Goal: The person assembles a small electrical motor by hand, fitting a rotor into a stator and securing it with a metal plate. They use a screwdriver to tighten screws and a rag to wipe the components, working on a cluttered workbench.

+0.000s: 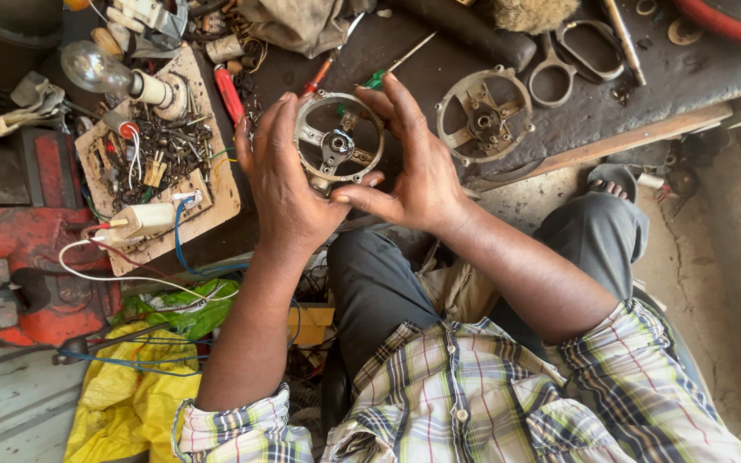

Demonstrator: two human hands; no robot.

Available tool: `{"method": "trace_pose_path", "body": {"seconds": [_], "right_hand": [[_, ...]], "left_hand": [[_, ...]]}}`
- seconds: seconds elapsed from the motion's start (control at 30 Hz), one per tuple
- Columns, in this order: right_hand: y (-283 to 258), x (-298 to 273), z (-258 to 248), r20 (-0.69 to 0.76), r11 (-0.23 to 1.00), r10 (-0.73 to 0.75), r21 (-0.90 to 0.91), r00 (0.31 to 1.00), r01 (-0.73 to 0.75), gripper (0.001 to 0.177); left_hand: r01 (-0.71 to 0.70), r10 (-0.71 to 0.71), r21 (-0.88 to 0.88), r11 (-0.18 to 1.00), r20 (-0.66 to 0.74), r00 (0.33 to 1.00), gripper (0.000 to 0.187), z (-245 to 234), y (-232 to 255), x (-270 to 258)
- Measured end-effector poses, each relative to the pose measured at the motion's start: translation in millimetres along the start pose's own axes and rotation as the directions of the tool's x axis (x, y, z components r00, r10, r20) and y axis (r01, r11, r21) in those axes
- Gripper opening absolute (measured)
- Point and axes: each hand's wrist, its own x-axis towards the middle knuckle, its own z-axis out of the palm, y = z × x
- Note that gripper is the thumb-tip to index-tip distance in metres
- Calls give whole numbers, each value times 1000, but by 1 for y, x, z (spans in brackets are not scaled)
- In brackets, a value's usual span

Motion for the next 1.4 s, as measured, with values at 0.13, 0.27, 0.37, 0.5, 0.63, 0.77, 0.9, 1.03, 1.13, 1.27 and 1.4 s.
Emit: {"method": "trace_pose_path", "body": {"seconds": [0.13,0.27,0.37,0.5,0.63,0.77,0.9,1.03,1.13,1.27,1.4], "right_hand": [[2,-1,0,19,1000,-20,11,1000,19,123],[4,-3,3,23,999,-45,31,999,45,124],[6,-5,3,39,999,-48,24,998,47,124],[7,-7,3,62,999,-45,-7,997,45,124],[7,-8,4,63,998,-62,-3,996,62,123],[6,-10,5,61,998,-55,8,997,55,123],[8,-12,7,53,998,-63,5,997,62,123],[9,-11,8,43,995,-94,28,995,93,122],[8,-10,9,28,992,-120,32,992,119,121],[9,-10,8,47,990,-140,37,989,138,119],[8,-9,5,101,987,-156,-20,983,159,118]], "left_hand": [[6,-6,0,1000,6,1000,115,-4,0,-1],[20,-20,-4,1000,15,1000,114,-8,0,-1],[35,-35,7,999,13,999,114,-10,0,-2],[39,-39,0,999,17,999,112,-11,-4,-7],[53,-53,-19,998,-4,999,111,-10,-8,-12],[73,-74,-53,996,-16,997,108,-10,-8,-15],[91,-92,-64,994,-10,996,107,-10,-8,-18],[71,-72,-51,996,-26,997,108,-7,-10,-20],[51,-52,-29,998,-32,998,109,-5,-12,-21],[43,-45,-28,999,-70,997,108,-4,-8,-23],[79,-83,-56,995,-65,994,106,-7,-4,-28]]}}
